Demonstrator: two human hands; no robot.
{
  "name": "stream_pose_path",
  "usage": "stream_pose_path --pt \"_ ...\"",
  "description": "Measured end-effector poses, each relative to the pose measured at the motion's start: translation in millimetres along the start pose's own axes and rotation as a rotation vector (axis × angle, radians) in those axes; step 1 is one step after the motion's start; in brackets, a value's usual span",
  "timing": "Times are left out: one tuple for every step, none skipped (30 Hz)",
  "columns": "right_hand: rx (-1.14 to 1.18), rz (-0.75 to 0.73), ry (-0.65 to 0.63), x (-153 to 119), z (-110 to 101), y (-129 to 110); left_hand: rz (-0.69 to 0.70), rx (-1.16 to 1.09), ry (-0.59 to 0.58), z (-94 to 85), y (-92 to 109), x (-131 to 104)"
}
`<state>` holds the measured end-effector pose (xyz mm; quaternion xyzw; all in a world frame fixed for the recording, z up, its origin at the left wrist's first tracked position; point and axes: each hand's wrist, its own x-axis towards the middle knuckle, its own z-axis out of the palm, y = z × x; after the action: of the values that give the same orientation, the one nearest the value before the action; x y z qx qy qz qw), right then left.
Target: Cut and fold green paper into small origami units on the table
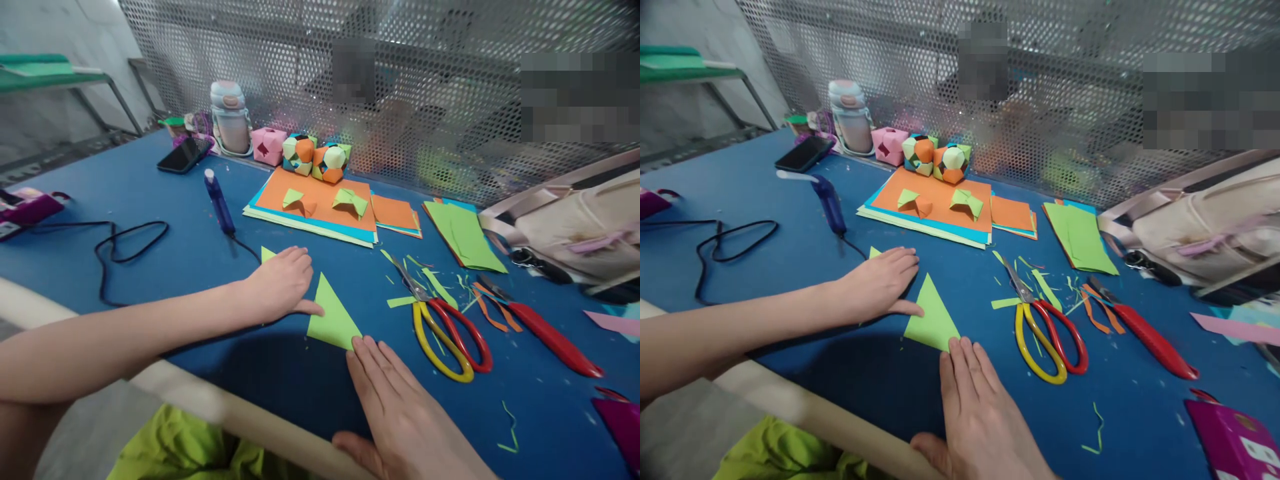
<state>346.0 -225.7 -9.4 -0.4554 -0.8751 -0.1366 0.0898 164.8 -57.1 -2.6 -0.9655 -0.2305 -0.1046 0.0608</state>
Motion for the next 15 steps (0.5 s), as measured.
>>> stream_pose_path --pt "-0.006 0.004 0.004 -0.1 0.6 -0.4 -0.017 0.000 0.031 -3.3 0.2 0.9" --pt "-0.011 0.008 0.007 0.1 1.4 -0.5 -0.017 -0.002 0.070 -6.7 2.4 1.2" --pt "-0.016 0.008 0.008 0.5 2.2 -0.2 0.003 -0.003 0.113 -9.9 6.8 0.9" --pt "-0.021 0.007 0.015 1.3 2.9 0.4 0.045 0.000 0.147 -12.4 13.2 -0.5" --pt "-0.028 0.000 0.023 2.1 3.5 1.3 0.103 0.009 0.174 -13.8 21.1 -2.8" --pt "-0.037 -0.005 0.031 3.1 3.9 2.2 0.175 0.022 0.165 -14.0 29.9 -6.0" --pt "-0.045 -0.018 0.037 3.9 4.0 3.0 0.265 0.030 0.141 -12.9 38.6 -9.8" --pt "-0.054 -0.033 0.044 4.6 3.9 3.6 0.355 0.042 0.076 -10.7 46.6 -13.6" --pt "-0.061 -0.049 0.047 4.9 3.6 3.8 0.386 0.041 0.056 -7.8 53.1 -17.0" --pt "-0.064 -0.054 0.053 4.8 2.9 3.8 0.378 0.043 0.052 -4.8 57.5 -19.6" --pt "-0.062 -0.050 0.057 4.4 1.9 3.4 0.372 0.042 0.048 -2.1 59.5 -21.0" --pt "-0.058 -0.036 0.062 3.7 0.6 3.0 0.341 0.037 0.049 -0.2 59.1 -21.1" --pt "-0.051 -0.023 0.068 3.0 -1.3 2.6 0.300 0.034 0.038 0.5 56.4 -20.0" --pt "-0.041 -0.005 0.075 2.4 -3.8 2.7 0.260 0.029 0.018 0.0 51.8 -17.9" --pt "-0.028 0.010 0.081 2.4 -6.7 3.4 0.208 0.027 -0.015 -1.6 45.8 -15.1"
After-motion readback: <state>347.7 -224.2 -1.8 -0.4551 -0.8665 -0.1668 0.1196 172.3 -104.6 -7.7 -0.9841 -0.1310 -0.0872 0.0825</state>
